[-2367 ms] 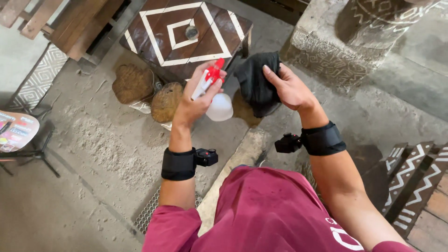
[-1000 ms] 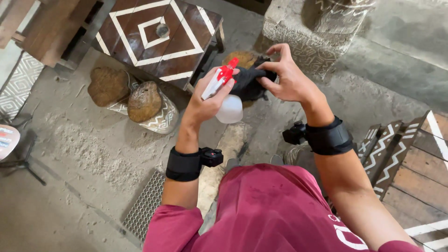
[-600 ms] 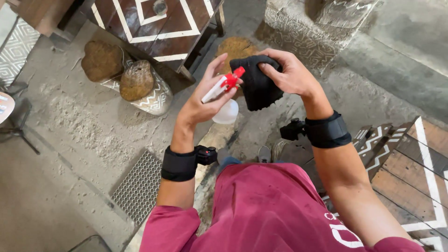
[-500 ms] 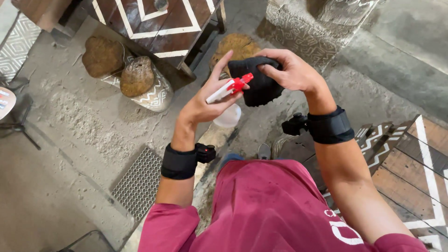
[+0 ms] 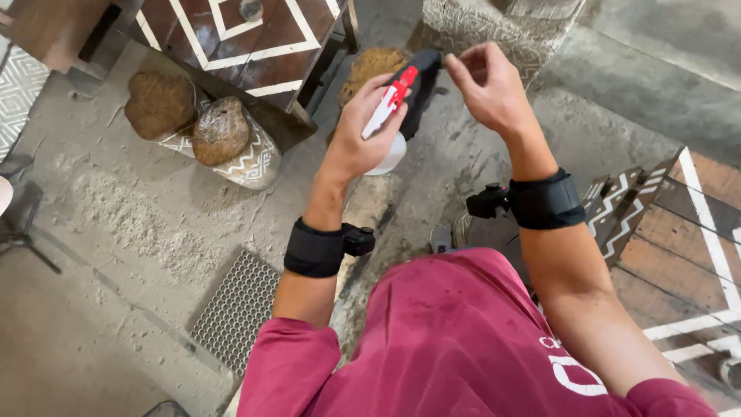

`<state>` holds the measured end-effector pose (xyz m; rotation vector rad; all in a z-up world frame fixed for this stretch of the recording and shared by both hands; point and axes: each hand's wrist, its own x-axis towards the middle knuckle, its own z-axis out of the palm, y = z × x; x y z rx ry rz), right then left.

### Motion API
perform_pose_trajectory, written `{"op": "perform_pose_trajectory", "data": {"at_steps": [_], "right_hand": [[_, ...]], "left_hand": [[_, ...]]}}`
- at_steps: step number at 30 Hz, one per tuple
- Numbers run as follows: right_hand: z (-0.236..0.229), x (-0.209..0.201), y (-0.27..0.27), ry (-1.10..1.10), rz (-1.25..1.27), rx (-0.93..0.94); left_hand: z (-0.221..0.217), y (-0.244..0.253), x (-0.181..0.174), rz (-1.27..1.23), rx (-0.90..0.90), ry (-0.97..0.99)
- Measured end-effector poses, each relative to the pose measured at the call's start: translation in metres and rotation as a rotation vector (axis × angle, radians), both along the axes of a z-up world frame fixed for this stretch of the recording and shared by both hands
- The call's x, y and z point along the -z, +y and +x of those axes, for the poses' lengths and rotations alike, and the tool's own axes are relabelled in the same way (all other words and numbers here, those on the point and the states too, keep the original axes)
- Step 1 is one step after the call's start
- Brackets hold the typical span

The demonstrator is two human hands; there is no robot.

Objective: The person sprays liquid from a white spray bottle onto a wooden table and several wooden stools, then wipes each surface with a cloth. The person moves between the table and stools, repeating the spray-and-wipe sequence on each item.

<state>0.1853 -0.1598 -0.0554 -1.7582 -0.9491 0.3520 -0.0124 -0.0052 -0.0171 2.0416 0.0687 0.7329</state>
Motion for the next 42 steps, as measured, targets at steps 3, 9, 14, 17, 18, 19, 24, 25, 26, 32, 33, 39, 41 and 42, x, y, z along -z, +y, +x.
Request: {"op": "perform_pose_trajectory", "data": {"at_steps": [3, 9, 14, 17, 18, 19, 24, 25, 26, 32, 33, 39, 41, 42], "right_hand": [[-0.029, 0.016, 0.005, 0.661, -0.153, 0.041], [-0.097, 0.013, 0.014, 1.251, 0.274, -0.253], [-0.096, 0.125, 0.010, 1.115, 0.159, -0.015], [-0.116, 0.088, -0.002, 1.013, 0.068, 0.034], [-0.123, 0.068, -0.008, 0.951, 0.016, 0.011], [-0.123, 0.076, -0.012, 0.955, 0.018, 0.018], [-0.125, 0.080, -0.032, 0.792, -0.174, -0.067], [-0.124, 0.073, -0.037, 0.794, -0.172, -0.063], [-0.124, 0.067, -0.042, 0.791, -0.177, -0.083], [-0.075, 0.099, -0.094, 0.756, -0.074, -0.018], [-0.061, 0.109, -0.106, 0.734, -0.023, 0.032], [-0.002, 0.067, -0.179, 0.675, -0.008, 0.147], [0.008, 0.061, -0.211, 0.649, -0.004, 0.127], [0.018, 0.056, -0.223, 0.608, 0.018, 0.107]], "left_hand": [[-0.012, -0.004, 0.009, 0.052, 0.001, 0.024], [-0.041, -0.029, 0.060, -0.013, 0.266, 0.066], [-0.073, -0.047, 0.056, -0.483, 0.344, 0.200], [-0.092, -0.048, 0.059, -0.447, 0.299, 0.221], [-0.097, -0.047, 0.063, -0.359, 0.259, 0.214], [-0.100, -0.047, 0.063, -0.361, 0.265, 0.220], [-0.107, -0.052, 0.056, -0.266, 0.158, 0.172], [-0.106, -0.053, 0.058, -0.266, 0.162, 0.174], [-0.107, -0.055, 0.061, -0.381, 0.153, 0.183], [-0.100, -0.073, 0.070, -0.542, 0.077, 0.212], [-0.096, -0.080, 0.072, -0.597, 0.072, 0.186], [-0.070, -0.126, 0.070, -0.505, -0.028, 0.146], [-0.060, -0.148, 0.070, -0.497, -0.074, 0.130], [-0.052, -0.155, 0.070, -0.473, -0.110, 0.098]]}}
